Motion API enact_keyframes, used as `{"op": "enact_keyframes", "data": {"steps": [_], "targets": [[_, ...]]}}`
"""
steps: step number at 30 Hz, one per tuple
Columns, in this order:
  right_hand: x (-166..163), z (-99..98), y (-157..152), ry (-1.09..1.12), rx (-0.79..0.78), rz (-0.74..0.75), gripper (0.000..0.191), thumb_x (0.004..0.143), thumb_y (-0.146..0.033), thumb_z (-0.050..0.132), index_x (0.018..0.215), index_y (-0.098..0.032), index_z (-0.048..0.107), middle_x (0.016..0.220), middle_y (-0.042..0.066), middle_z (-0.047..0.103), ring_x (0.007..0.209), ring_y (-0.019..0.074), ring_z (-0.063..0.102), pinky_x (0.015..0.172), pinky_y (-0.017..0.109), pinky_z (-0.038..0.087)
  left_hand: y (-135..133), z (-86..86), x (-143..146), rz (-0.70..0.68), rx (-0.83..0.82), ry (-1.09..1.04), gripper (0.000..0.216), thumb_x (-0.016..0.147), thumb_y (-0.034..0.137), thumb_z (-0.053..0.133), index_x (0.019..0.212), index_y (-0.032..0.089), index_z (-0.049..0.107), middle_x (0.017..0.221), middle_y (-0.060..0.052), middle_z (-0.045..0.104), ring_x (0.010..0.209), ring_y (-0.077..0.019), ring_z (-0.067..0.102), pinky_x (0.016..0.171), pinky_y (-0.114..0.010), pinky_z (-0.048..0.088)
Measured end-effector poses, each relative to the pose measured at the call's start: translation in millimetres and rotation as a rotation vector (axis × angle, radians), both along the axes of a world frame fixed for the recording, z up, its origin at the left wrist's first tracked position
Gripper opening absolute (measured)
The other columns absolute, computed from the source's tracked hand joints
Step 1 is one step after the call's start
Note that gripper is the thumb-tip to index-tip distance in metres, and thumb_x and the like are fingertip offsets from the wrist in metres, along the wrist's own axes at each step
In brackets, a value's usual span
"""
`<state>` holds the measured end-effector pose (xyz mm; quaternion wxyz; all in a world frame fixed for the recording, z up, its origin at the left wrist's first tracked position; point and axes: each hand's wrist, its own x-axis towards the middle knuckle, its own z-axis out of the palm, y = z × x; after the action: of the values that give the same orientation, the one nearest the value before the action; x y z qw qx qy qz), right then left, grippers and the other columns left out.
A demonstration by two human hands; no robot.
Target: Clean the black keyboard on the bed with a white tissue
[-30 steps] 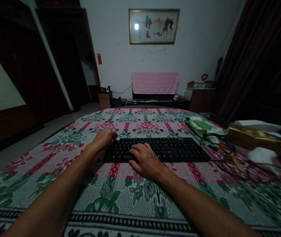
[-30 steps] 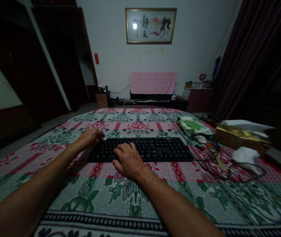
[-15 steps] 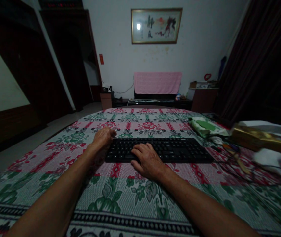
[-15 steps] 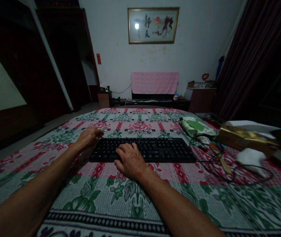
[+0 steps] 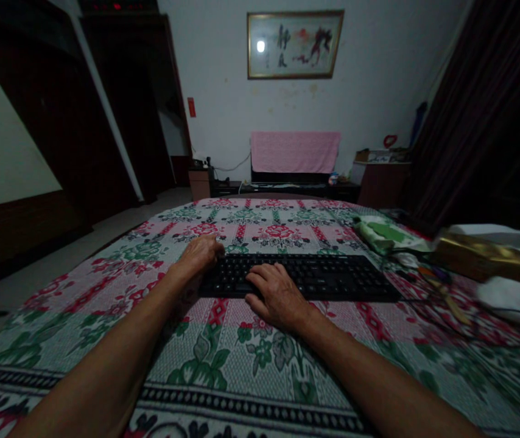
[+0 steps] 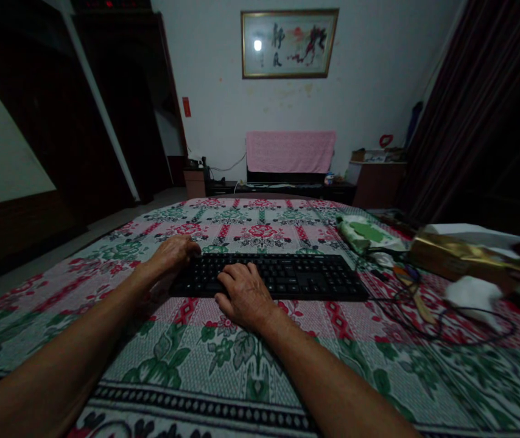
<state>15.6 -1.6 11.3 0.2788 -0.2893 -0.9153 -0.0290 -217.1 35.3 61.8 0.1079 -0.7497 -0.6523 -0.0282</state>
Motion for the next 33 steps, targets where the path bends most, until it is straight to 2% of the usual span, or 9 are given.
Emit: {"op": "enact_keyframes", "data": {"steps": [5,11,18,24,27,30,33], "targets": [[0.1,-1.4,0.3,0.002,-0.006,0.000,0.031,0.084,-0.032,0.057,0.111,-0.016,0.057,0.118,0.011,0.058,0.110,0.0242,0.048,0.099,0.043,0.030,2.8,5.6,1.1,-0.083,-0.074,0.040,0.038,0.071,0.011,0.049,0.098,0.027,0.072,0.093,-0.005,0.066,0.088,-0.0176,0.058,0.076,-0.023,0.042],[-0.1,-1.9,0.2,0.014,-0.006,-0.002,0.031,0.084,-0.032,0.057,0.111,-0.017,0.057,0.118,0.010,0.058,0.111,0.0238,0.048,0.100,0.043,0.029,2.6,14.6,-8.2,-0.088,-0.199,0.007,0.040,0.070,0.010,0.049,0.096,0.029,0.073,0.093,-0.002,0.070,0.087,-0.0169,0.061,0.075,-0.022,0.043],[-0.1,-0.4,-0.4,0.005,-0.006,0.002,0.031,0.084,-0.032,0.057,0.110,-0.016,0.057,0.117,0.010,0.058,0.110,0.0231,0.048,0.098,0.042,0.031,-0.1,15.0,0.7,-0.067,-0.205,0.021,0.044,0.069,0.009,0.050,0.101,0.030,0.071,0.099,0.000,0.071,0.094,-0.0164,0.061,0.078,-0.021,0.044],[0.0,0.6,-0.3,0.003,-0.011,0.008,0.032,0.084,-0.031,0.057,0.112,-0.017,0.057,0.118,0.011,0.058,0.110,0.0232,0.048,0.098,0.043,0.031,-2.3,20.7,-3.7,-0.003,-0.325,-0.039,0.043,0.069,0.008,0.051,0.102,0.026,0.071,0.096,-0.001,0.073,0.087,-0.0145,0.064,0.073,-0.019,0.044],[0.0,0.5,-0.3,0.006,-0.010,0.008,0.031,0.084,-0.031,0.056,0.112,-0.017,0.057,0.118,0.011,0.057,0.110,0.0235,0.048,0.099,0.043,0.030,-5.0,26.2,-4.0,0.062,-0.303,-0.060,0.040,0.069,0.010,0.051,0.098,0.025,0.073,0.091,-0.003,0.073,0.084,-0.0158,0.064,0.071,-0.020,0.044],[0.1,0.2,-0.2,0.005,-0.008,0.006,0.031,0.084,-0.031,0.056,0.112,-0.017,0.057,0.118,0.010,0.058,0.110,0.0233,0.048,0.098,0.043,0.031,-6.8,27.8,0.8,0.019,-0.257,-0.100,0.040,0.071,0.012,0.048,0.101,0.024,0.072,0.089,-0.002,0.073,0.081,-0.0150,0.064,0.069,-0.020,0.043],[0.3,0.0,0.1,-0.002,-0.009,0.008,0.032,0.084,-0.031,0.056,0.112,-0.017,0.057,0.117,0.011,0.058,0.110,0.0232,0.048,0.098,0.043,0.031,-6.9,25.3,5.0,-0.032,-0.317,-0.136,0.040,0.071,0.014,0.050,0.103,0.024,0.071,0.085,0.000,0.072,0.077,-0.0134,0.062,0.067,-0.019,0.042]]}}
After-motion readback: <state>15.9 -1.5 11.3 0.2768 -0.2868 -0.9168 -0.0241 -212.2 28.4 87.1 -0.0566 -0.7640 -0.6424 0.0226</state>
